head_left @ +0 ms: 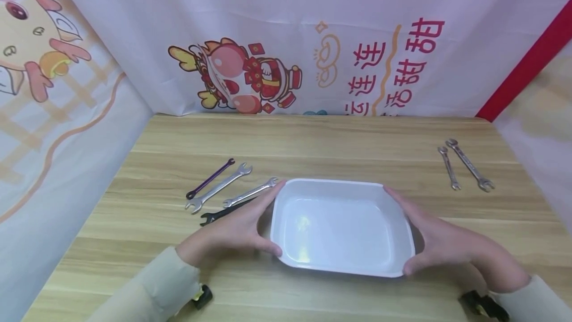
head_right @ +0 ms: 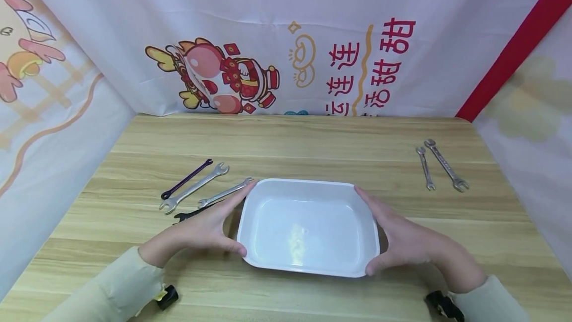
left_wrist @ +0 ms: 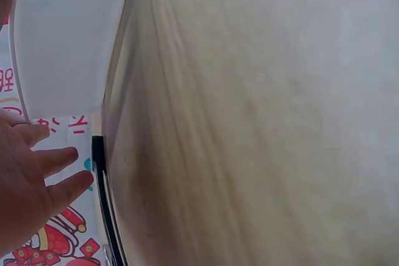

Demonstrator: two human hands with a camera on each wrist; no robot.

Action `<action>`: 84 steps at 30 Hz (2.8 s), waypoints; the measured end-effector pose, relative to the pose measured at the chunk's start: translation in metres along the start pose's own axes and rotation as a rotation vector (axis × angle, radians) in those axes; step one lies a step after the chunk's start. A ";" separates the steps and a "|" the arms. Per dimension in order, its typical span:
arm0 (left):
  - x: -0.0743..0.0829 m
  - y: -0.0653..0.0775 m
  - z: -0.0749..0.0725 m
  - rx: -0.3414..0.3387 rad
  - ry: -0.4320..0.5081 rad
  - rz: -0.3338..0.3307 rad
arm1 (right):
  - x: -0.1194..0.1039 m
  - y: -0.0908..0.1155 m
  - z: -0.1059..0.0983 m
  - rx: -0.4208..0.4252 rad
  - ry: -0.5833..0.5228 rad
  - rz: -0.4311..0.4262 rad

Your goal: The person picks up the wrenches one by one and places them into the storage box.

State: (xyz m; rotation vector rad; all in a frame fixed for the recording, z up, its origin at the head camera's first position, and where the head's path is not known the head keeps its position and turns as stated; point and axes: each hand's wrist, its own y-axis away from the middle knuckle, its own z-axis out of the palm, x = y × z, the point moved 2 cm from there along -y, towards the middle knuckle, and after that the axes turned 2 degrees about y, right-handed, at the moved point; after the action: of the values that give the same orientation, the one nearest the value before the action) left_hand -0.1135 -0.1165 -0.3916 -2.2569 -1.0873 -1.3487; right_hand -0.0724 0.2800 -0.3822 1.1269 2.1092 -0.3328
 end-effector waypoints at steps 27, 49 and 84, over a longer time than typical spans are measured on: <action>-0.001 -0.042 -0.007 -0.007 -0.066 -0.036 | 0.029 -0.010 -0.022 -0.018 -0.076 0.007; -0.003 -0.072 -0.020 0.014 -0.147 -0.044 | 0.047 -0.032 -0.049 -0.054 -0.155 0.041; -0.007 -0.099 -0.043 0.028 -0.091 -0.055 | 0.063 -0.063 -0.070 -0.043 -0.256 0.152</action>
State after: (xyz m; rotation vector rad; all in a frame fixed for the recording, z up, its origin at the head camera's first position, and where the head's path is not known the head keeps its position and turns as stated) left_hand -0.2146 -0.0785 -0.3871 -2.3037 -1.1983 -1.2542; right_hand -0.1791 0.3182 -0.3826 1.1468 1.7894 -0.3391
